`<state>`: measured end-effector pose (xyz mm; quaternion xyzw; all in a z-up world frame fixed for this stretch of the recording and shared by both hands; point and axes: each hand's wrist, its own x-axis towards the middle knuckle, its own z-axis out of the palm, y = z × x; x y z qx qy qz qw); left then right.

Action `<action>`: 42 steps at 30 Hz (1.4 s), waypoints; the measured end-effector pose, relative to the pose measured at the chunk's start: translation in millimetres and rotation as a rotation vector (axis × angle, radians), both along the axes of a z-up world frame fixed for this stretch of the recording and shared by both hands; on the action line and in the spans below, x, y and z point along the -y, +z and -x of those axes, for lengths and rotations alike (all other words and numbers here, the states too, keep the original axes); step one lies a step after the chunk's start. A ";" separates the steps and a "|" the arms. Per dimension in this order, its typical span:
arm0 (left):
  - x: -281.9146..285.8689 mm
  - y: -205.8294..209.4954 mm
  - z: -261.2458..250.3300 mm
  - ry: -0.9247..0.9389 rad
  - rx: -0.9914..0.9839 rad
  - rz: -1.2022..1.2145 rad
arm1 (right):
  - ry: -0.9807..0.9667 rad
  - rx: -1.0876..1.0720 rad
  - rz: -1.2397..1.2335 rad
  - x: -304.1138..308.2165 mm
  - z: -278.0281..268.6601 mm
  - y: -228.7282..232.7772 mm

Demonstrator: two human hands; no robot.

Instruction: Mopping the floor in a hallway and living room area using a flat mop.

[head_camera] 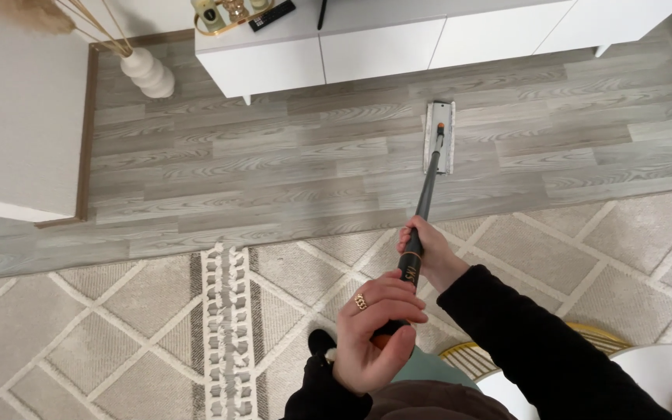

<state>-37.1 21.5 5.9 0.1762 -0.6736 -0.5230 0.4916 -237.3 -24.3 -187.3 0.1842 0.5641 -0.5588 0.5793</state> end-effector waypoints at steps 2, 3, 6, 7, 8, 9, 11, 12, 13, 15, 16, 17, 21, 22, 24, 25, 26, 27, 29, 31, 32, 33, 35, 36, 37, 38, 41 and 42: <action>7.1 -0.5 -23.4 -0.055 -0.009 -0.008 | 0.017 0.006 0.019 6.9 -24.2 6.6; 10.0 -0.9 -34.8 -0.053 -0.009 -0.010 | 0.019 0.006 0.017 10.7 -35.7 8.0; 19.2 1.4 -70.3 -0.037 -0.008 -0.005 | -0.029 0.063 0.022 23.0 -72.9 11.9; 22.8 3.8 -81.8 -0.044 -0.027 -0.020 | -0.018 0.064 0.016 26.7 -85.3 12.8; 25.4 6.1 -92.7 -0.053 -0.048 -0.035 | -0.009 0.063 0.010 29.0 -96.5 14.1; 27.0 5.7 -104.0 -0.050 -0.048 -0.038 | -0.006 0.064 0.007 33.0 -108.5 12.8; 27.4 5.3 -124.4 -0.084 -0.116 -0.073 | -0.054 0.085 -0.001 37.4 -130.1 10.1; 28.4 8.6 -134.6 -0.082 -0.118 -0.078 | -0.053 0.084 -0.006 38.6 -142.8 12.2; 29.1 12.1 -144.4 -0.063 -0.146 -0.067 | -0.028 0.103 -0.006 39.7 -155.1 14.4; 29.3 22.4 -161.4 -0.044 -0.181 -0.052 | -0.003 0.115 -0.004 44.1 -175.8 19.1; 29.1 30.4 -172.1 0.003 -0.156 -0.060 | 0.016 0.125 0.005 46.7 -188.7 21.5; 28.9 38.6 -182.6 0.050 -0.131 -0.068 | 0.034 0.135 0.013 49.1 -201.4 24.0; 27.8 53.7 -212.5 0.199 -0.141 -0.069 | 0.091 0.119 0.006 62.8 -254.1 49.7; 29.3 54.5 -221.7 0.217 -0.113 -0.012 | 0.106 0.151 -0.014 66.8 -265.6 51.4; 31.1 57.9 -240.7 0.242 -0.083 0.046 | 0.127 0.183 -0.034 73.7 -288.6 52.7; 31.6 60.4 -250.5 0.248 -0.037 0.097 | 0.165 0.205 -0.015 76.7 -300.1 52.5; 32.5 62.6 -259.3 0.255 0.009 0.147 | 0.202 0.227 0.004 80.1 -310.5 52.1; 32.8 65.2 -266.4 0.261 0.010 0.147 | 0.208 0.227 0.003 83.8 -321.8 56.1; 31.4 70.6 -280.5 0.265 0.059 0.214 | 0.227 0.275 0.009 88.7 -344.8 64.2; 29.3 76.2 -290.5 0.281 0.110 0.235 | 0.285 0.287 0.014 92.8 -362.9 71.7; 26.8 79.0 -295.5 0.291 0.162 0.252 | 0.337 0.299 0.017 93.1 -372.4 75.0; 24.0 77.8 -296.9 0.299 0.165 0.250 | 0.345 0.301 0.015 93.0 -380.1 70.5; 17.8 75.5 -297.1 0.376 0.177 0.322 | 0.415 0.364 0.074 91.5 -392.8 61.5; 13.9 77.8 -297.4 0.381 0.178 0.318 | 0.420 0.364 0.070 89.4 -398.6 62.4; 10.1 80.3 -297.1 0.398 0.216 0.330 | 0.441 0.382 0.052 87.2 -403.7 63.3; 6.5 82.9 -296.7 0.416 0.254 0.344 | 0.464 0.400 0.036 85.6 -409.1 64.6; -8.8 88.1 -296.8 0.432 0.354 0.383 | 0.516 0.521 0.073 68.9 -415.5 67.8; -21.2 81.9 -301.8 0.436 0.354 0.380 | 0.520 0.521 0.070 63.2 -414.3 74.5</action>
